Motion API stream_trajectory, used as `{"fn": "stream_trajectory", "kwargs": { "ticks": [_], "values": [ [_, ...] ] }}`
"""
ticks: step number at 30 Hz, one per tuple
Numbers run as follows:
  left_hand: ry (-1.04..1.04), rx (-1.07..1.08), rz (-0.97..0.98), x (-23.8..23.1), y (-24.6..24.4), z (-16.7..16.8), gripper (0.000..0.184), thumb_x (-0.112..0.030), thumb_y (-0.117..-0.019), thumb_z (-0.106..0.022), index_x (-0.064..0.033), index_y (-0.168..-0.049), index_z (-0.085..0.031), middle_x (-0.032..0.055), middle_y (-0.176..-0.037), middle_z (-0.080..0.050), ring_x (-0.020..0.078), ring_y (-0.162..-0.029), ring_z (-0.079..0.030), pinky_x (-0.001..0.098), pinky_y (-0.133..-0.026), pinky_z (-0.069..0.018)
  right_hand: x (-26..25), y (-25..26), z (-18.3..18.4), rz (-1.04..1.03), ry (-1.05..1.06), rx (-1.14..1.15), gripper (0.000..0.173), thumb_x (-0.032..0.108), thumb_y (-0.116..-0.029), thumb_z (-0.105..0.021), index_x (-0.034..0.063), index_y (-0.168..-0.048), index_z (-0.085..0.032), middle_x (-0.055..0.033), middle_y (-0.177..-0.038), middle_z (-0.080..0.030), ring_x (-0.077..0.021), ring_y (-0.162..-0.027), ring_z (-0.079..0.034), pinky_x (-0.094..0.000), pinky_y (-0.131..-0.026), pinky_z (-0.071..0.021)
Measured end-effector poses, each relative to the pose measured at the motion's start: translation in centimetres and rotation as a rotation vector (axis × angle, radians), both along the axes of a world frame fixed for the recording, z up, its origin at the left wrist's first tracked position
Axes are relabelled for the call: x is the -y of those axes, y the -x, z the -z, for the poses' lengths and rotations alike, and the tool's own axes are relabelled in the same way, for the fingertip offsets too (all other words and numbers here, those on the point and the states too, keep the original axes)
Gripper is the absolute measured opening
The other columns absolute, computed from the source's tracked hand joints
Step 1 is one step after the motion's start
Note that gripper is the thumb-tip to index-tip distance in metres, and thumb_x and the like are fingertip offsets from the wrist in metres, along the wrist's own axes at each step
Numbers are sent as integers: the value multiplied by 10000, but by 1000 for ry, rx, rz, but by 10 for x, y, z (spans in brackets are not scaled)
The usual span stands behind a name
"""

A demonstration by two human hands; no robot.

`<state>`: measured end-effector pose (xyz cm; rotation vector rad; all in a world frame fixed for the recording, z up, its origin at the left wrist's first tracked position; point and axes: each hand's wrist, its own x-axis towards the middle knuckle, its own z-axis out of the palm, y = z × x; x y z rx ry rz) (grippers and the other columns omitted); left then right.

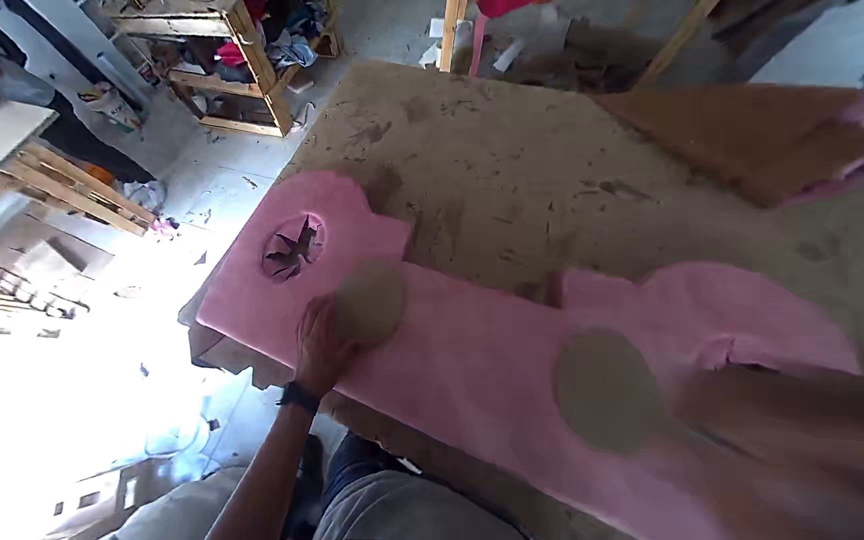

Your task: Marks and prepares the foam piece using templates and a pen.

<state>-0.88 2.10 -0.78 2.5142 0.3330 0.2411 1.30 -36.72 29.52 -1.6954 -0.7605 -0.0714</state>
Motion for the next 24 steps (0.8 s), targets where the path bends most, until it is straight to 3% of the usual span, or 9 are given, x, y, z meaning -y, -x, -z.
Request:
{"fn": "stream_trajectory", "kwargs": {
  "ticks": [2,4,6,8,12,15,19,24],
  "values": [
    [-67,-19,44,-3,-7,4,1048,-726,-692,-786,-207,-1544,-464,3,-1626,-404,234,-1562,-235,566,-1272,-199,-75,-30,97,104,-202,-132,153,294,-996,-678,170,-1065,-738,-17,-858,-725,-143,-663,-686,-282,-575,-612],
    [-118,-61,75,-4,-13,3,1169,-842,-626,-740,-207,-1562,-442,-8,-1645,-377,243,-1574,-200,579,-1276,-154,-131,-48,176,149,-189,-288,163,191,-1005,-635,89,-1088,-732,-103,-862,-730,-222,-656,-681,-346,-570,-600],
    [-130,-110,90,-5,-19,0,1229,-899,-604,-697,-198,-1575,-421,-3,-1657,-356,253,-1578,-185,587,-1278,-124,-169,-59,232,196,-78,-348,154,133,-997,-624,84,-1099,-728,-99,-853,-727,-231,-656,-682,-356,-580,-607],
    [-135,-145,84,-8,-22,0,1242,-922,-625,-653,-181,-1588,-395,11,-1670,-327,256,-1583,-167,574,-1279,-119,-197,-67,265,242,48,-361,148,147,-984,-642,121,-1094,-737,-50,-832,-725,-189,-636,-666,-331,-556,-588],
    [-122,-209,103,-11,-24,4,1210,-907,-684,-613,-172,-1609,-353,-6,-1703,-249,248,-1597,-91,586,-1279,-62,-233,-82,291,231,235,-277,145,171,-956,-660,164,-1058,-763,32,-846,-723,-101,-625,-645,-281,-533,-571],
    [-117,-234,125,-13,-24,7,1192,-905,-716,-581,-178,-1624,-320,-22,-1720,-194,249,-1601,-53,592,-1280,-36,-243,-88,297,225,357,-217,140,184,-959,-658,177,-1042,-770,62,-921,-728,-51,-710,-665,-257,-608,-596],
    [-120,-209,114,-13,-25,10,1190,-910,-710,-580,-186,-1621,-333,-24,-1723,-184,249,-1601,-62,601,-1278,-35,-244,-91,302,209,423,-190,131,172,-958,-660,177,-1021,-775,67,-954,-731,-38,-761,-677,-250,-651,-606],
    [-107,-202,124,-14,-25,10,1186,-901,-707,-598,-177,-1613,-352,-16,-1722,-189,261,-1601,-66,611,-1277,-48,-244,-93,302,183,399,-213,128,152,-955,-660,157,-1024,-768,48,-935,-724,-60,-728,-668,-261,-616,-599]
  ]
}}
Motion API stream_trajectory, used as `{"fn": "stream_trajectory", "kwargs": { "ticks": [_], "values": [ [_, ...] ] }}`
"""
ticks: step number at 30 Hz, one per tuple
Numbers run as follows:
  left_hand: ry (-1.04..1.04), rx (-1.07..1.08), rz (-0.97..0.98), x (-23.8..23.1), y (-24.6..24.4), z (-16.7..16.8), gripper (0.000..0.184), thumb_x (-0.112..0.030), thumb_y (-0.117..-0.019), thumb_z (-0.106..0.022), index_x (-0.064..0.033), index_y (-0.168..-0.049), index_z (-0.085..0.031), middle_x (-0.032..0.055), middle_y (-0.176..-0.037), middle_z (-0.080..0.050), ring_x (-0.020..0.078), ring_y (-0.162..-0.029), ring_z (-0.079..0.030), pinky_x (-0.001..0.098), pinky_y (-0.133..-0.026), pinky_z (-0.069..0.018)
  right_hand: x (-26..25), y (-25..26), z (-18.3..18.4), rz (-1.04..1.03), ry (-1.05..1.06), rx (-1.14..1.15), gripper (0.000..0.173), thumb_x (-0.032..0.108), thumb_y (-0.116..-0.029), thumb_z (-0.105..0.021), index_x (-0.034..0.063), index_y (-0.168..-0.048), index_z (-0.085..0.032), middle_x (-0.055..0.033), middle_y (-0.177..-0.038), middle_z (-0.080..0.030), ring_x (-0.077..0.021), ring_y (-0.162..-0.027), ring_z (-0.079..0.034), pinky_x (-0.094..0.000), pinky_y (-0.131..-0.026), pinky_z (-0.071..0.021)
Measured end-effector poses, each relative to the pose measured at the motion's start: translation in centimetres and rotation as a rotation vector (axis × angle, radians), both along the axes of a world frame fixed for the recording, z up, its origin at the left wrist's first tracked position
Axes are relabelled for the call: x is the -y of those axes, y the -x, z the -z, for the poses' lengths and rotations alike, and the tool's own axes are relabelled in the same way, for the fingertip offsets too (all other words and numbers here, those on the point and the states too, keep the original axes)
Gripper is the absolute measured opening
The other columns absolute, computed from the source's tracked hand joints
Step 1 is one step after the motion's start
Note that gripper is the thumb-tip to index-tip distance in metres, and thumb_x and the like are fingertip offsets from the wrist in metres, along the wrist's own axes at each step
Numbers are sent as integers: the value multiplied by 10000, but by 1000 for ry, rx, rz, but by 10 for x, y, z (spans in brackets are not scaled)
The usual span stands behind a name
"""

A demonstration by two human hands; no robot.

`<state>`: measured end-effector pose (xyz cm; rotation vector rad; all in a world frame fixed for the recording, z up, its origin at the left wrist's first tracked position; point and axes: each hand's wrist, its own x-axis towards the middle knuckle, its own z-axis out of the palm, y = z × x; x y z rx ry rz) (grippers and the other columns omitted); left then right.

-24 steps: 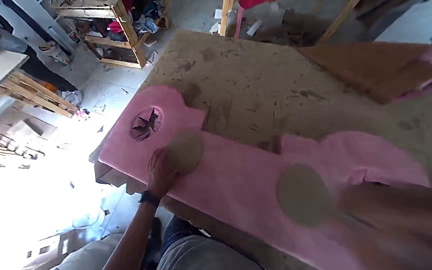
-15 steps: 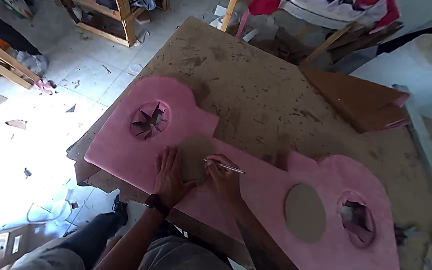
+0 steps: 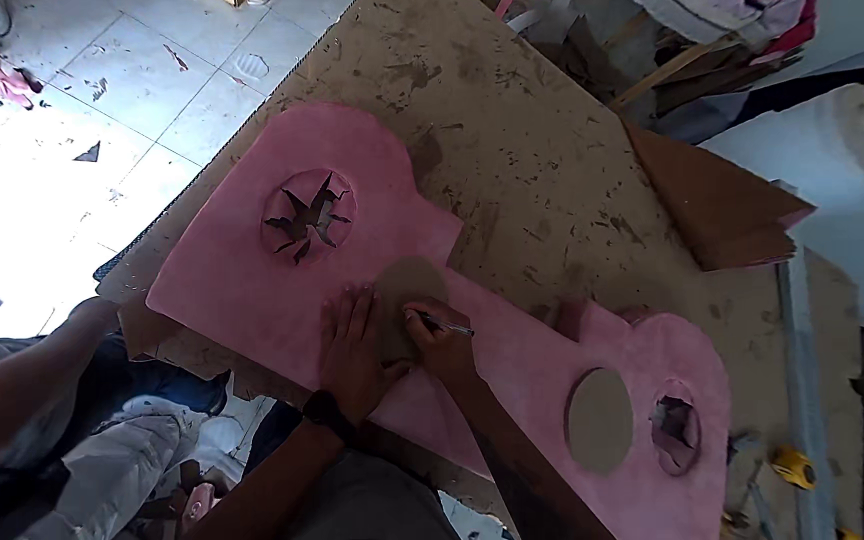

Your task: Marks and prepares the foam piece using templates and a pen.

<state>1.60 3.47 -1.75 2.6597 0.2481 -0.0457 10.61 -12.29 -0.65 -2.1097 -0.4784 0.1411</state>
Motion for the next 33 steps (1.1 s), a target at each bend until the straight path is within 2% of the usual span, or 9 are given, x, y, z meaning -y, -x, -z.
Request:
{"fn": "stream_trajectory", "kwargs": {
  "ticks": [3,6,10,16,19,22,28,31,33],
  "values": [
    [8,2,-1,-1,0,-1,1163,-890,-717,-600,-179,-1607,-367,-9,-1717,-210,265,-1597,-91,614,-1272,-80,-1,1,-2,3,-17,-27,128,147,-949,-665,155,-1025,-768,44,-939,-728,-74,-718,-671,-270,-604,-601],
    [14,6,0,0,0,-1,1154,-887,-721,-602,-171,-1599,-384,-6,-1713,-225,259,-1598,-96,605,-1277,-77,1,4,-2,17,-60,-48,124,129,-937,-667,142,-1006,-768,30,-906,-727,-90,-681,-661,-277,-568,-588],
    [-5,0,3,-1,-1,-2,1157,-902,-718,-586,-170,-1592,-397,3,-1709,-238,265,-1597,-101,610,-1274,-87,2,3,0,-16,-19,-13,103,133,-921,-680,146,-979,-764,45,-899,-711,-60,-687,-646,-249,-574,-578],
    [-14,17,6,-1,-1,-3,1178,-919,-704,-581,-172,-1595,-392,-1,-1714,-222,256,-1599,-85,599,-1280,-74,1,-14,-2,26,-58,5,123,119,-949,-645,124,-1005,-755,25,-895,-705,-70,-665,-627,-250,-539,-548],
    [-13,35,-2,-1,-2,0,1184,-919,-696,-590,-176,-1597,-389,9,-1710,-232,263,-1599,-88,608,-1277,-69,1,-15,-2,21,-93,-5,136,125,-972,-637,113,-1033,-758,11,-897,-713,-85,-666,-638,-257,-547,-560],
    [-19,29,2,-1,-1,0,1187,-923,-695,-586,-184,-1602,-379,2,-1715,-216,255,-1600,-77,613,-1275,-62,0,-15,-2,4,-39,5,132,144,-978,-645,127,-1041,-760,29,-943,-719,-63,-713,-656,-245,-592,-583],
    [-25,31,3,2,-3,-2,1188,-917,-690,-597,-171,-1592,-397,6,-1709,-236,255,-1599,-88,606,-1276,-64,4,-16,-3,30,-56,-6,113,131,-957,-636,131,-977,-747,33,-887,-698,-64,-650,-617,-240,-523,-536],
    [-15,41,1,1,-2,-3,1188,-910,-686,-611,-167,-1589,-402,9,-1703,-255,254,-1597,-102,606,-1276,-67,26,-7,-10,52,-154,-43,122,131,-957,-637,119,-992,-753,11,-850,-695,-97,-621,-607,-260,-508,-527],
    [45,108,-7,-5,0,-8,1155,-873,-704,-644,-163,-1584,-408,39,-1681,-309,274,-1586,-163,632,-1269,-105,62,6,-20,202,-210,4,125,135,-964,-649,112,-1022,-757,-10,-859,-695,-121,-625,-607,-279,-524,-534]
  ]
}}
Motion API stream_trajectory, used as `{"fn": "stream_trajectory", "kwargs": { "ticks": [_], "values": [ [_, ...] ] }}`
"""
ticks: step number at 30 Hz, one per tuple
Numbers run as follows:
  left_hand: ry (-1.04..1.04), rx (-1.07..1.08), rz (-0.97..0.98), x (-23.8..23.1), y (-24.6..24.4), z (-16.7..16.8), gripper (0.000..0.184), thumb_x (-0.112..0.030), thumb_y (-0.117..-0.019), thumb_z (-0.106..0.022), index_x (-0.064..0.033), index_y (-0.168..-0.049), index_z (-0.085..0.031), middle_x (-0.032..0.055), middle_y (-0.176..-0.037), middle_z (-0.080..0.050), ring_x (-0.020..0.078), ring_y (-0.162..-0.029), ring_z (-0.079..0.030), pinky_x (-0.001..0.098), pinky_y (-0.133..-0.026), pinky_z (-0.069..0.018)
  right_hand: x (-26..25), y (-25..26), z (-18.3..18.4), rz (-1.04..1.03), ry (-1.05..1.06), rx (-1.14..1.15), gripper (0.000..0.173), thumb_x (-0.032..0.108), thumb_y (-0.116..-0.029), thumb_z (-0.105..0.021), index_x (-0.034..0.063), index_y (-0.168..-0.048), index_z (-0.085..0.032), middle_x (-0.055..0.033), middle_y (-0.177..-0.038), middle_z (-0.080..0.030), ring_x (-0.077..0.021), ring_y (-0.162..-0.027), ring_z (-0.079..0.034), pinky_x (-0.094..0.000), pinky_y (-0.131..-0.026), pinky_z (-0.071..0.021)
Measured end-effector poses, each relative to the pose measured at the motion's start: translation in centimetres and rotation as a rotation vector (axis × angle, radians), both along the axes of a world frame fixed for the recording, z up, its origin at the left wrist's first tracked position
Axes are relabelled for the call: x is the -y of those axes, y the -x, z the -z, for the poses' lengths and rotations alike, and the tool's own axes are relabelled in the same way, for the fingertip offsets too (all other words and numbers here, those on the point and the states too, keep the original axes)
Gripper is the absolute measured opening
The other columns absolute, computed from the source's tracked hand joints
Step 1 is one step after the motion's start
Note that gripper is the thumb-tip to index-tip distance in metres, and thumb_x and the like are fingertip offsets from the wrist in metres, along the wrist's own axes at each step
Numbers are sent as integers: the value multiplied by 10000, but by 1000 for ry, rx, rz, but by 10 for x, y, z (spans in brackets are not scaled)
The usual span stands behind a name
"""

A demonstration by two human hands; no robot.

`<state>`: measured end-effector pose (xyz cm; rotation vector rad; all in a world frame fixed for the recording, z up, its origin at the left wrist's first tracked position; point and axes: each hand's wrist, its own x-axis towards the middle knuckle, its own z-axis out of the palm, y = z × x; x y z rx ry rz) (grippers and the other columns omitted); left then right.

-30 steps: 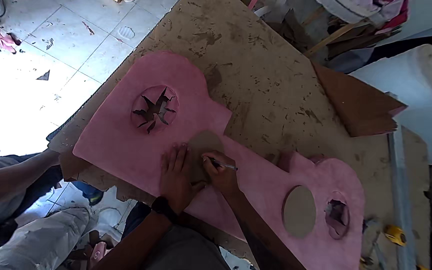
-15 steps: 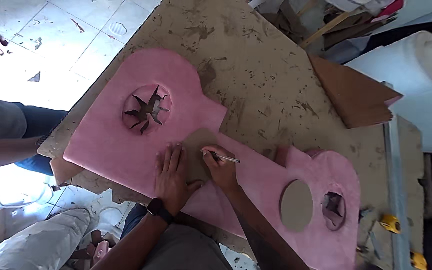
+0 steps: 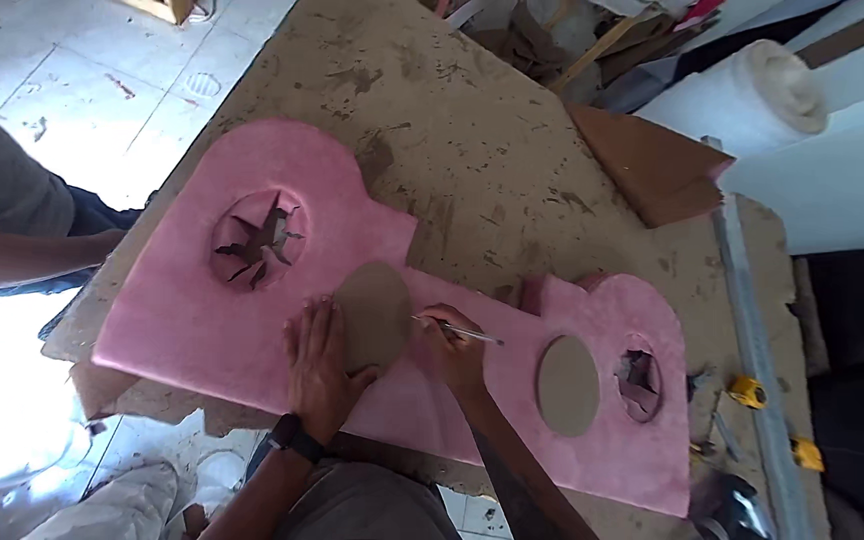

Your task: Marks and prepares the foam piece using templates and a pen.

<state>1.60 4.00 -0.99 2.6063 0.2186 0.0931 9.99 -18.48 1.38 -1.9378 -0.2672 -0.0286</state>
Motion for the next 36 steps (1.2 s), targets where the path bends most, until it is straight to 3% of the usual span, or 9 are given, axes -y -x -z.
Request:
{"fn": "stream_trajectory", "kwargs": {
  "ticks": [3,6,7,9,12,15,19,28,36],
  "values": [
    [231,201,57,14,-4,-14,892,-696,-840,-680,-155,-1525,-494,107,-1625,-398,345,-1551,-260,658,-1253,-193,113,23,-18,299,-21,41,134,83,-926,-677,76,-1038,-752,-79,-882,-717,-191,-652,-658,-339,-578,-595],
    [379,231,367,90,3,-36,566,-522,-935,-656,-180,-1387,-648,90,-1551,-501,318,-1509,-352,592,-1224,-304,247,55,-27,542,68,20,150,123,-945,-658,64,-1060,-735,-73,-871,-718,-182,-667,-653,-356,-607,-583],
    [356,176,538,125,5,-44,513,-511,-962,-620,-233,-1393,-645,33,-1546,-518,270,-1514,-354,554,-1239,-300,278,60,-25,571,92,14,150,127,-949,-651,58,-1051,-736,-71,-866,-721,-177,-663,-653,-353,-605,-581],
    [287,29,879,199,3,-49,559,-529,-995,-556,-295,-1501,-525,-20,-1627,-413,235,-1560,-255,540,-1269,-220,314,63,-15,539,122,3,149,127,-941,-636,57,-1022,-740,-63,-869,-725,-171,-670,-657,-350,-607,-580],
    [198,-156,1077,292,9,-25,712,-592,-963,-572,-335,-1591,-357,2,-1718,-197,252,-1598,-90,600,-1270,-102,328,64,1,426,232,-6,136,141,-929,-623,112,-967,-751,-12,-902,-733,-132,-725,-679,-340,-641,-600],
    [64,-173,1036,331,20,0,708,-638,-951,-531,-331,-1573,-387,11,-1713,-210,262,-1596,-89,641,-1253,-90,335,63,21,347,243,28,127,136,-932,-627,125,-933,-753,9,-908,-726,-102,-748,-680,-308,-646,-606],
    [-23,-168,991,338,26,5,580,-618,-1014,-406,-381,-1542,-435,-41,-1694,-263,203,-1597,-85,598,-1276,-75,344,60,30,286,291,49,139,171,-961,-618,155,-977,-755,35,-950,-719,-63,-778,-676,-282,-655,-604],
    [-46,-115,953,341,26,8,544,-596,-1015,-423,-407,-1524,-456,-55,-1685,-288,182,-1590,-125,570,-1280,-106,353,41,26,274,152,42,148,168,-989,-608,155,-994,-755,35,-930,-715,-80,-721,-649,-275,-609,-571],
    [-70,-106,951,338,27,12,539,-605,-1017,-408,-425,-1523,-455,-65,-1688,-278,177,-1594,-95,562,-1285,-80,346,44,26,296,216,63,135,143,-984,-604,150,-978,-739,34,-928,-691,-66,-713,-631,-257,-591,-556]
  ]
}}
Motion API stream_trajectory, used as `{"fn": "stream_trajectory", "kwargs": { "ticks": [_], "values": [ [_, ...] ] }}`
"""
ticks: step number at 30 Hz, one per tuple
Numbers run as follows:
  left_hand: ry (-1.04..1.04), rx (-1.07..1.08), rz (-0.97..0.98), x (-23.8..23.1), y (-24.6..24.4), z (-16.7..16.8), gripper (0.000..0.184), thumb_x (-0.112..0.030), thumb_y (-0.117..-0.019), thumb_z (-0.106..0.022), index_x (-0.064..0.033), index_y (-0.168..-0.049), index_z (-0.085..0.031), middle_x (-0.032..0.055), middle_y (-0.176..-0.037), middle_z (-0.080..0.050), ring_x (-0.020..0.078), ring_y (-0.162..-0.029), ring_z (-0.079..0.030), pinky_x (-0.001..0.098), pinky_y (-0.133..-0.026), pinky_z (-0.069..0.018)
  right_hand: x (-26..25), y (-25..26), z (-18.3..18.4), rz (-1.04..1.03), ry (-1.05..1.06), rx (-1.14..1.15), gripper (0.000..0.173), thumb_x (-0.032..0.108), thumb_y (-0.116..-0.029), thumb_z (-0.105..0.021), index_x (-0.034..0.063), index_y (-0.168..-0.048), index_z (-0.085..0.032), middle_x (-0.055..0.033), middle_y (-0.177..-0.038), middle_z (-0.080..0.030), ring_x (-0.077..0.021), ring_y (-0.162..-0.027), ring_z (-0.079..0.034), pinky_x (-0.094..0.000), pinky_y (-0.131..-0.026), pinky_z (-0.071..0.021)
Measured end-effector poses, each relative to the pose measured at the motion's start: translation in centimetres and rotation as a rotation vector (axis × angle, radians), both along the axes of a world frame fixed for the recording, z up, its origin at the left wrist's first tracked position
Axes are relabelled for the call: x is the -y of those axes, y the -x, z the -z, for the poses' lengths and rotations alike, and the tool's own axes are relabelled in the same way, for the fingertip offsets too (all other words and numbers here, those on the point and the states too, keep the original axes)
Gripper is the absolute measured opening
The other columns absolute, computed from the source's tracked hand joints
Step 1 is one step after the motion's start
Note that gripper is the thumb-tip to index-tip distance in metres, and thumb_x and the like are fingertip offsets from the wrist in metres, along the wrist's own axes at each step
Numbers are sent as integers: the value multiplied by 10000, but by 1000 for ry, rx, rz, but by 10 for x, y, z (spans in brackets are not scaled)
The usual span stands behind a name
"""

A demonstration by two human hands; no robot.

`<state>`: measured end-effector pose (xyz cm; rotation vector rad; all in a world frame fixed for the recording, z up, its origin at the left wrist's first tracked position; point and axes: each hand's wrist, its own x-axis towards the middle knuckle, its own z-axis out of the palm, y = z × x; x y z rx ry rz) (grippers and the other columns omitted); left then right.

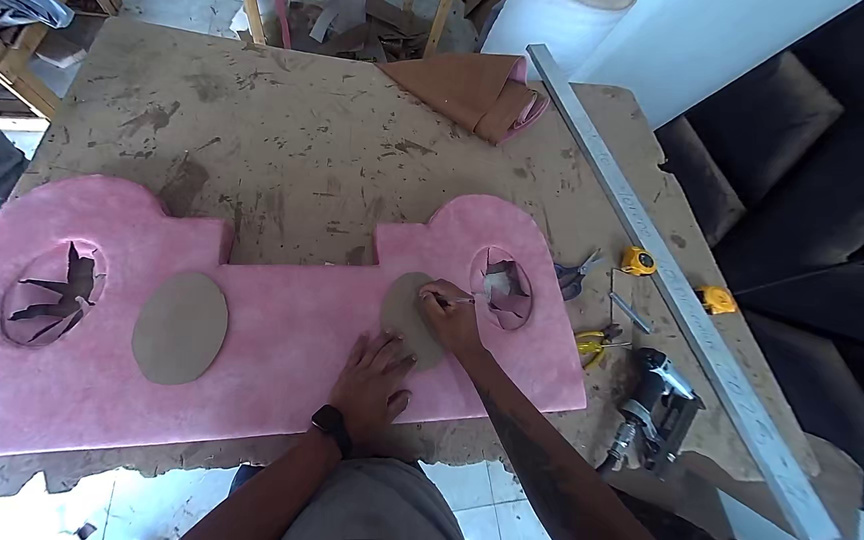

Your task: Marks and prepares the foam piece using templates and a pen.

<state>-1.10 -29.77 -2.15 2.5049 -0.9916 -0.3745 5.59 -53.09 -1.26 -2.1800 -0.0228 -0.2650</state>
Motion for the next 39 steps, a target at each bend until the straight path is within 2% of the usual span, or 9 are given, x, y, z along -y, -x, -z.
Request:
{"fn": "stream_trajectory", "kwargs": {
  "ticks": [3,6,12,17,24,29,34,36,39],
  "values": [
    [-7,-4,6,-1,-1,0,545,-615,-1017,-393,-430,-1528,-444,-68,-1692,-266,181,-1595,-88,567,-1283,-76,-3,3,1,-4,-29,21,134,136,-962,-601,145,-910,-724,34,-862,-683,-73,-677,-620,-261,-559,-538],
    [17,-40,25,0,-2,-2,563,-605,-1005,-431,-409,-1532,-439,-61,-1694,-258,198,-1594,-97,578,-1276,-96,-3,15,0,61,-156,55,142,123,-976,-606,114,-979,-748,-4,-920,-714,-117,-752,-660,-298,-634,-575],
    [425,-2,-128,-48,5,-12,452,-388,-958,-657,-271,-1394,-632,-21,-1603,-444,186,-1557,-258,460,-1292,-217,-71,59,-20,178,-300,157,189,97,-962,-647,-19,-1109,-673,-56,-930,-690,-109,-737,-658,-259,-643,-585],
    [580,63,-369,-168,29,-29,294,-269,-966,-668,-183,-1239,-734,11,-1480,-584,224,-1475,-420,486,-1223,-367,-163,85,-31,100,-448,81,150,73,-937,-673,-17,-1056,-692,-38,-895,-703,-91,-658,-637,-241,-563,-565],
    [549,166,-792,-392,22,-33,267,-227,-975,-645,-155,-1210,-748,14,-1365,-657,174,-1331,-575,428,-1117,-514,-319,61,-54,-191,-689,-19,175,114,-995,-631,0,-1106,-704,-114,-871,-700,-187,-632,-637,-292,-533,-556],
    [327,298,-952,-522,-44,-29,289,-298,-946,-665,-196,-1205,-744,-5,-1334,-662,191,-1328,-555,510,-1105,-467,-453,13,-68,-175,-757,-6,136,55,-971,-641,-30,-1063,-693,-145,-757,-672,-209,-606,-638,-302,-543,-558],
    [150,223,-995,-597,-122,-18,471,-402,-901,-702,-232,-1338,-656,22,-1487,-545,259,-1429,-447,577,-1135,-407,-559,-33,-52,-172,-747,-59,211,186,-1028,-598,47,-1146,-703,-133,-800,-681,-213,-627,-636,-331,-559,-561],
    [180,187,-918,-602,-145,-25,486,-411,-917,-710,-207,-1353,-647,50,-1512,-517,281,-1448,-423,596,-1146,-397,-562,-46,-59,-131,-651,-4,192,181,-1034,-602,65,-1143,-710,-118,-805,-677,-211,-620,-626,-333,-549,-559],
    [286,221,-816,-586,-154,-23,391,-380,-932,-667,-192,-1273,-699,47,-1511,-529,277,-1473,-397,574,-1173,-372,-512,-52,-60,-16,-565,43,249,185,-1063,-540,49,-1187,-707,-139,-883,-698,-237,-682,-656,-358,-587,-583]
  ]
}}
